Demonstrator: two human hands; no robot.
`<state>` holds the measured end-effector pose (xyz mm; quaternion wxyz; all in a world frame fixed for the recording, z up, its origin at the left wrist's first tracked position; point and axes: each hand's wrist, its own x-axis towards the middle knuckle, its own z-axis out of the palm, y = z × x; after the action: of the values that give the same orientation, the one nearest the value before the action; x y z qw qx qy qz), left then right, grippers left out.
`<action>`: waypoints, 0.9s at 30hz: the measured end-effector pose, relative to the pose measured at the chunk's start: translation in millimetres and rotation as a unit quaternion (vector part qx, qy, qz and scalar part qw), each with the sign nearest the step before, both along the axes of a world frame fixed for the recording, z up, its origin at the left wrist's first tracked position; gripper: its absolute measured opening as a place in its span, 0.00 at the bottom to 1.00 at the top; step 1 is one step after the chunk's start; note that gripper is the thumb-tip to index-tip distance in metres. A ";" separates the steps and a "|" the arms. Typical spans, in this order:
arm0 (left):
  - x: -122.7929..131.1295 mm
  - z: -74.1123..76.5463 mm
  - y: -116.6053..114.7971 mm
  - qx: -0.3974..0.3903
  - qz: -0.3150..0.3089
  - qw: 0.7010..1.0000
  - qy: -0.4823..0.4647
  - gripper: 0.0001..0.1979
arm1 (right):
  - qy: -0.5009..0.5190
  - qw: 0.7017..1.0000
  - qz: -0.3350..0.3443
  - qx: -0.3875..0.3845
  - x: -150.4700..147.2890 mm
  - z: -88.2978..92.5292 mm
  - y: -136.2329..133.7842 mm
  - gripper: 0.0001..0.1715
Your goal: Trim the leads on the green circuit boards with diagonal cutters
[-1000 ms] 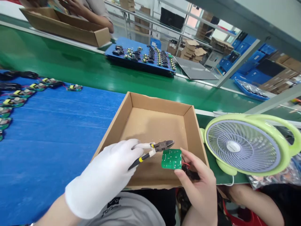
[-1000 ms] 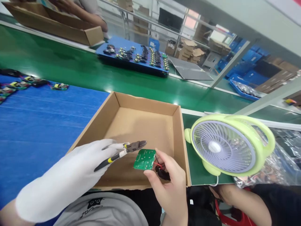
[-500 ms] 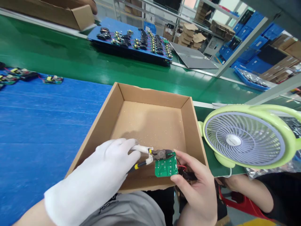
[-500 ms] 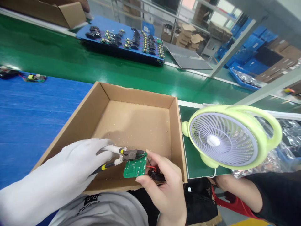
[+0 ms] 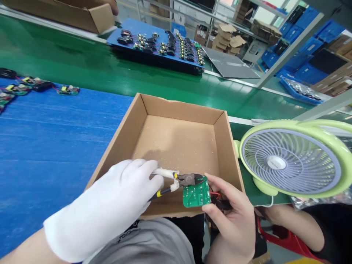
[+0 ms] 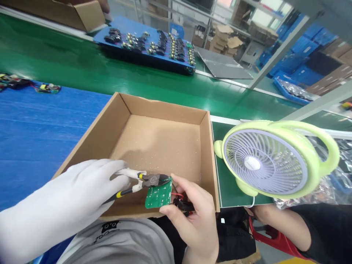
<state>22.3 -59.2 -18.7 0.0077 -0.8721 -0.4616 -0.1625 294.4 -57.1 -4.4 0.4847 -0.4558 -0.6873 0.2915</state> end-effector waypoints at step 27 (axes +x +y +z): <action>5.3 4.5 -8.8 -0.008 0.073 0.994 -0.083 0.20 | -0.014 0.999 -0.030 0.010 0.3 -17.0 -4.6 0.20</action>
<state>27.6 -68.0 -14.2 -0.0257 -0.8193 -0.5247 -0.2299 294.7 -61.8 -21.4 0.4884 -0.4751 -0.6828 0.2637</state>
